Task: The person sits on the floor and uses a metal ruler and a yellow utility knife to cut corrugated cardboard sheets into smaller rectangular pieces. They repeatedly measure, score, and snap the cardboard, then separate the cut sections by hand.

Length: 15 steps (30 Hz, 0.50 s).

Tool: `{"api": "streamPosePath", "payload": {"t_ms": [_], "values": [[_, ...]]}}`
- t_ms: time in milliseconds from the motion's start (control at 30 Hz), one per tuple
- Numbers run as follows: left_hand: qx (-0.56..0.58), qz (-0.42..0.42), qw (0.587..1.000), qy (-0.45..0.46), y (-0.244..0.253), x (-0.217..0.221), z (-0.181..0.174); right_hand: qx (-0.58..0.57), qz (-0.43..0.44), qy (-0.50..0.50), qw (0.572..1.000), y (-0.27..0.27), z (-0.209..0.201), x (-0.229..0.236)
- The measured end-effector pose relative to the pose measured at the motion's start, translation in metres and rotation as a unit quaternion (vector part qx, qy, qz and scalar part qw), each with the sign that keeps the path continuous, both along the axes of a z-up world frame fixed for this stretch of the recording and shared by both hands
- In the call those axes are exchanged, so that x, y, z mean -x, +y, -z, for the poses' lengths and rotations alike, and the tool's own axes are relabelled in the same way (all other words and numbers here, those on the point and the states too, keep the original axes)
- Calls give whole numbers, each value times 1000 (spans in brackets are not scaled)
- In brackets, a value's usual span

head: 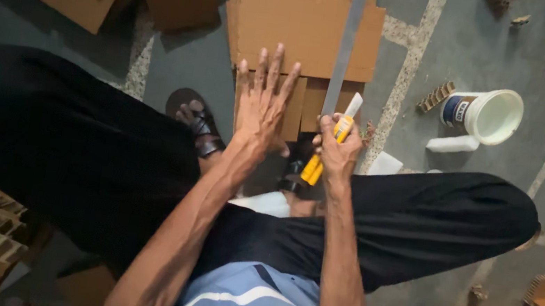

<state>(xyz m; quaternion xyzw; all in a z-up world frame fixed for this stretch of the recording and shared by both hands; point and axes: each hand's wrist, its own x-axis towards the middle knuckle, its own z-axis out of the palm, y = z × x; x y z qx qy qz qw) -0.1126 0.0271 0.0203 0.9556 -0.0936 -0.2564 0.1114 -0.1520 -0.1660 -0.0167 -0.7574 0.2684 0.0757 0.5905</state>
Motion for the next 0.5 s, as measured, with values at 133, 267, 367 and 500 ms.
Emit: {"api": "streamPosePath", "payload": {"t_ms": [133, 267, 367, 500], "values": [[-21, 11, 999, -26, -4, 2, 15, 249, -99, -103, 958, 2, -39, 6], [-7, -25, 974, -227, -7, 6, 25, 200, -156, -137, 958, 32, -62, -34], [47, 8, 997, -67, -4, 12, 25, 273, -186, -145, 933, 58, -54, -82], [45, 1, 994, -102, 0, 8, 16, 276, -227, -140, 923, 70, -39, -130]]}}
